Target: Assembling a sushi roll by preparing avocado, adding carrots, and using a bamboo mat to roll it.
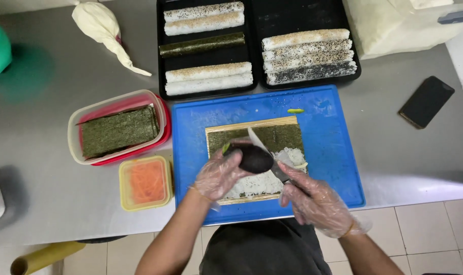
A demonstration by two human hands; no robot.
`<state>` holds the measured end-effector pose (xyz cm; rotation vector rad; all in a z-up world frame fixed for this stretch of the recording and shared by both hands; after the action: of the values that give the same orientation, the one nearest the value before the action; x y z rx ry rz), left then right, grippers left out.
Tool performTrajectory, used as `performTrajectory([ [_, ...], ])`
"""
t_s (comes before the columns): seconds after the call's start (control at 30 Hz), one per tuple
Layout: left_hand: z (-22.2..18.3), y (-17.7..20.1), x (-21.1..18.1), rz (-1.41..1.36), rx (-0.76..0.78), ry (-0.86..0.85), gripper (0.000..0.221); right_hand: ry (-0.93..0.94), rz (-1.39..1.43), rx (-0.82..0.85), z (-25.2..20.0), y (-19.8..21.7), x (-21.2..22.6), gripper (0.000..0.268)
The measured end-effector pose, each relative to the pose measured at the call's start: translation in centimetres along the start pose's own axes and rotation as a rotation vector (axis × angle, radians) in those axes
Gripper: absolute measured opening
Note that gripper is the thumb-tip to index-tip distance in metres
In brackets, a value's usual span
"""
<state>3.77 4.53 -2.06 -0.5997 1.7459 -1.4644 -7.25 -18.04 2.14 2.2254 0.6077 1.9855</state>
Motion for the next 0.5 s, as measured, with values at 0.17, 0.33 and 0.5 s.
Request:
performTrajectory([
  [0.17, -1.6, -2.5, -3.5, 0.867, -0.035, 0.367, 0.068, -0.286, 0.103, 0.265, 0.6, 1.0, 0.4, 0.062],
  [0.33, -1.3, 0.0, -0.6, 0.732, -0.130, -0.024, 0.065, -0.014, 0.111, 0.063, 1.6, -2.4, 1.7, 0.059],
  [0.5, 0.1, 1.5, 2.8, 0.176, -0.149, -0.297, 0.090, 0.057, 0.005, -0.109, 2.8, -3.4, 3.5, 0.059],
])
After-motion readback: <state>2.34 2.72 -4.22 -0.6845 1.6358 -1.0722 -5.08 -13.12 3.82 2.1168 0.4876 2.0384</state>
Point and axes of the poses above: each hand's wrist, its own z-axis towards the middle knuckle, its own y-axis out of the back of the hand, x = y × z, the point moved 4 cm from there along z, towards the middle knuckle, and after that the axes turned 11 degrees about -z, right-handed, at the moved point
